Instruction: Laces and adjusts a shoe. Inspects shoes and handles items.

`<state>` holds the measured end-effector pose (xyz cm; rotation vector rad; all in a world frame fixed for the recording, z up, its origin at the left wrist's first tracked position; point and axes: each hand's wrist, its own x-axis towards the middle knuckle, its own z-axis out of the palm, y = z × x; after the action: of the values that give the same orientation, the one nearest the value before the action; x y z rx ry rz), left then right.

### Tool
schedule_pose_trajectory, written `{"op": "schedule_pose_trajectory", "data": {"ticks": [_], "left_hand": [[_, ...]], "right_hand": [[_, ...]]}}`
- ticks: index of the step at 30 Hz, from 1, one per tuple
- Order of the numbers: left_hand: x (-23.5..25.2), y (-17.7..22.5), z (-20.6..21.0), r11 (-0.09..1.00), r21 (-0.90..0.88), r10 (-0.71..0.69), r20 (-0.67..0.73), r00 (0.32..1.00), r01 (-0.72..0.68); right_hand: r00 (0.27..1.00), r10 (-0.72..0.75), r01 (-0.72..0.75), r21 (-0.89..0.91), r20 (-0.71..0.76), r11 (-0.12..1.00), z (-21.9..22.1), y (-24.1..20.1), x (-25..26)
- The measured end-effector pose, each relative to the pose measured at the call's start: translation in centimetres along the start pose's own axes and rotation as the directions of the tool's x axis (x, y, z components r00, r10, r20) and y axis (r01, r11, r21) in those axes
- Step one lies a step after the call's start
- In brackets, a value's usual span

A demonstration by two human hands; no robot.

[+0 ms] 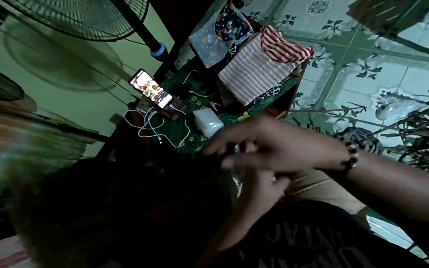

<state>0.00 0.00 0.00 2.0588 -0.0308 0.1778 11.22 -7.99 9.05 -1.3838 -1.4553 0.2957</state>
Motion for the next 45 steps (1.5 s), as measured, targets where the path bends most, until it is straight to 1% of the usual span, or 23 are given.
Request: {"op": "schedule_pose_trajectory", "data": {"ticks": [1,3,4,5,7,10,12,14,16,18,20,22,24,26,28,30,32,34,36,38,40,42,45], "left_hand": [[0.1,-0.6,-1.1,0.992,-0.113,0.042,-0.084,0.996,-0.051],[0.2,-1.3,-3.0,0.963,-0.259,0.031,-0.190,0.981,-0.081],[0.2,-1.7,-3.5,0.946,-0.314,0.006,-0.221,0.975,-0.077],[0.3,-2.0,-3.8,0.928,-0.365,-0.019,-0.244,0.970,-0.074],[0.4,-2.0,-3.6,0.905,-0.419,-0.056,-0.281,0.958,-0.070],[0.7,-1.7,-2.6,0.919,-0.380,-0.025,-0.323,0.946,-0.106],[0.6,-1.7,-2.2,0.927,-0.354,-0.001,-0.324,0.946,-0.120],[0.3,-1.9,-2.1,0.936,-0.333,0.001,-0.316,0.949,-0.112],[-0.2,-2.3,-2.1,0.948,-0.300,0.002,-0.314,0.949,-0.102],[-0.7,-2.9,-1.9,0.954,-0.285,0.000,-0.312,0.950,-0.093],[-1.2,-3.3,-1.6,0.957,-0.277,-0.006,-0.314,0.949,-0.086],[-1.6,-3.8,-1.6,0.966,-0.244,-0.001,-0.337,0.942,-0.086],[-2.0,-4.5,-2.1,0.980,-0.185,-0.004,-0.361,0.933,-0.068],[-2.6,-5.1,-2.8,0.988,-0.147,-0.017,-0.370,0.929,-0.041],[-3.2,-5.9,-3.4,0.995,-0.102,-0.024,-0.355,0.935,-0.013],[-3.8,-6.8,-3.7,1.000,0.002,-0.027,-0.316,0.948,0.029],[-4.4,-7.9,-3.6,0.982,0.165,-0.044,-0.277,0.960,0.093],[-4.8,-8.8,-3.0,0.940,0.313,-0.042,-0.295,0.955,0.138],[-4.9,-9.2,-2.4,0.900,0.398,-0.036,-0.340,0.940,0.179],[-4.8,-9.4,-2.0,0.865,0.449,-0.051,-0.362,0.931,0.222],[-4.6,-9.5,-1.6,0.858,0.450,-0.090,-0.342,0.935,0.247],[-4.4,-9.8,-1.2,0.859,0.441,-0.115,-0.328,0.938,0.259],[-4.1,-10.0,-0.9,0.866,0.417,-0.136,-0.336,0.932,0.277]], "right_hand": [[0.992,0.061,-0.059,0.015,-0.108,0.998,-0.9,0.9,-1.1],[0.930,0.206,-0.188,0.087,-0.303,0.978,-1.3,2.6,-3.8],[0.890,0.287,-0.246,0.158,-0.353,0.956,-1.0,3.4,-5.3],[0.858,0.374,-0.302,0.243,-0.352,0.922,-0.4,3.9,-6.6],[0.836,0.490,-0.365,0.417,-0.246,0.832,0.9,4.9,-8.5],[0.817,0.563,-0.415,0.549,-0.126,0.726,2.7,5.3,-9.9],[0.797,0.596,-0.401,0.655,-0.095,0.641,3.3,5.4,-10.3],[0.780,0.625,-0.382,0.758,-0.043,0.529,3.6,5.5,-10.6],[0.780,0.625,-0.390,0.809,0.035,0.440,3.8,5.6,-10.7],[0.784,0.607,-0.435,0.813,0.130,0.388,3.8,5.4,-10.7],[0.772,0.607,-0.494,0.778,0.188,0.388,4.0,5.2,-10.7],[0.742,0.647,-0.529,0.746,0.176,0.404,4.2,5.2,-10.7],[0.719,0.686,-0.563,0.675,0.115,0.477,4.0,5.6,-10.9],[0.724,0.686,-0.598,0.559,0.070,0.575,3.9,6.3,-11.4],[0.727,0.684,-0.615,0.495,0.054,0.614,3.9,7.1,-12.2],[0.693,0.720,-0.641,0.483,0.030,0.597,3.8,7.7,-12.9],[0.631,0.776,-0.688,0.465,0.003,0.558,3.9,8.1,-13.5],[0.598,0.802,-0.706,0.464,-0.014,0.535,4.0,8.4,-14.1],[0.598,0.801,-0.703,0.461,-0.030,0.542,4.2,8.8,-14.8],[0.625,0.780,-0.683,0.454,-0.041,0.572,4.6,9.1,-15.4],[0.653,0.756,-0.659,0.462,-0.040,0.593,4.9,9.4,-15.8],[0.666,0.745,-0.646,0.473,-0.035,0.599,5.3,9.3,-16.0],[0.652,0.758,-0.665,0.467,-0.018,0.583,5.8,9.0,-15.8]]}}
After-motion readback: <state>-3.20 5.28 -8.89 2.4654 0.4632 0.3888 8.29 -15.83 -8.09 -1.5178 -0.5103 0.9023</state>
